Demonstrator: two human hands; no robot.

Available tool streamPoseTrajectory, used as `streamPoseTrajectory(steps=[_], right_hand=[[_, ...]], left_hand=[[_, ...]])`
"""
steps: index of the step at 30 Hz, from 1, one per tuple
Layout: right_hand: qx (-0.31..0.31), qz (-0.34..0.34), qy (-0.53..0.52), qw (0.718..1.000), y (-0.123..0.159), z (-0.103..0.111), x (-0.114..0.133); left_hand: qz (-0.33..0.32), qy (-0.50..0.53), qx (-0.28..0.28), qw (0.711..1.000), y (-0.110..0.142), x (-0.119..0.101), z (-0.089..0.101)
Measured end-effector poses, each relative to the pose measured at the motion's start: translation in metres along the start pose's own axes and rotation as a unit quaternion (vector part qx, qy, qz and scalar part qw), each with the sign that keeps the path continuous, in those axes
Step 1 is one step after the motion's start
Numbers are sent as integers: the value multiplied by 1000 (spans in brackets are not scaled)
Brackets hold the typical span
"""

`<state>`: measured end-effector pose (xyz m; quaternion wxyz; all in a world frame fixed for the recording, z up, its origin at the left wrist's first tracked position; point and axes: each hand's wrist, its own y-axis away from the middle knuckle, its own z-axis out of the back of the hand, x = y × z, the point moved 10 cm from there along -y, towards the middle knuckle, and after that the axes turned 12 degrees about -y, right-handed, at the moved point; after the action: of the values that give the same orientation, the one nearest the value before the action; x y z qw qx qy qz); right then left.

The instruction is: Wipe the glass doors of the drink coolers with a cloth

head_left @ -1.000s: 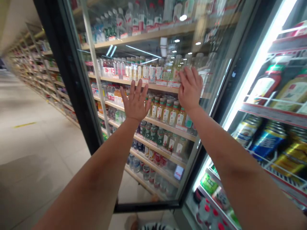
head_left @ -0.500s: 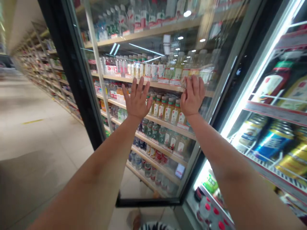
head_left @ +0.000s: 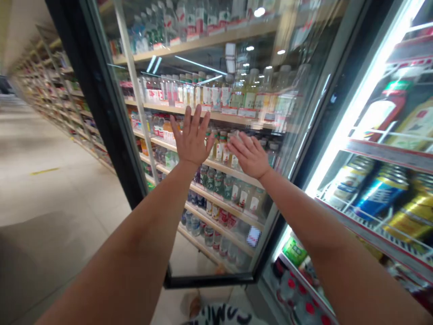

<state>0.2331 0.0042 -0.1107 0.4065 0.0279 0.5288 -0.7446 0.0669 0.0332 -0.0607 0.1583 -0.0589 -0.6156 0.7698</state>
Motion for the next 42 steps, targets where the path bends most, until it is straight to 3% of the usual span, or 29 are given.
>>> streamPoseTrajectory(steps=[2,3,4,7,9,13,15,20,22,25,28,34,38,42], right_hand=[[69,80,-6,994,1,-2,10],[75,80,2,994,0,2,6],[58,49,16,997,-3,10,-4],[-72,-137,65,986,1,40,-43],[-115,-208,64,969,14,41,-48],[-64,-194,6,979,17,3,-14],[-80,-204,-28,975,7,-5,2],[-109,-191,-237,946,-44,-2,21],[-98,-169,-233,953,-57,12,14],[-65,-164,-91,980,-58,32,-13],[-20,-165,28,986,-50,32,-36],[-19,-169,77,982,-43,20,-39],[-10,-164,61,985,-46,19,-37],[-2,-173,58,983,-46,20,-36]], left_hand=[[1,8,-1,1000,0,1,-1],[-1,18,-1,1000,0,1,-1],[-4,31,-1,1000,0,0,-1],[-15,61,-7,998,0,-1,1],[-21,53,-14,998,1,-2,3],[-43,32,-40,998,4,-5,4],[-76,28,-53,995,8,-9,4],[-201,4,-57,978,18,-30,-1],[-217,-14,-65,974,21,-33,-1],[-204,-23,-73,976,21,-33,3],[-191,-18,-72,979,21,-32,6],[-168,13,-53,984,24,-24,8],[-65,-16,-58,996,35,2,15],[68,-50,-133,987,62,38,42]])
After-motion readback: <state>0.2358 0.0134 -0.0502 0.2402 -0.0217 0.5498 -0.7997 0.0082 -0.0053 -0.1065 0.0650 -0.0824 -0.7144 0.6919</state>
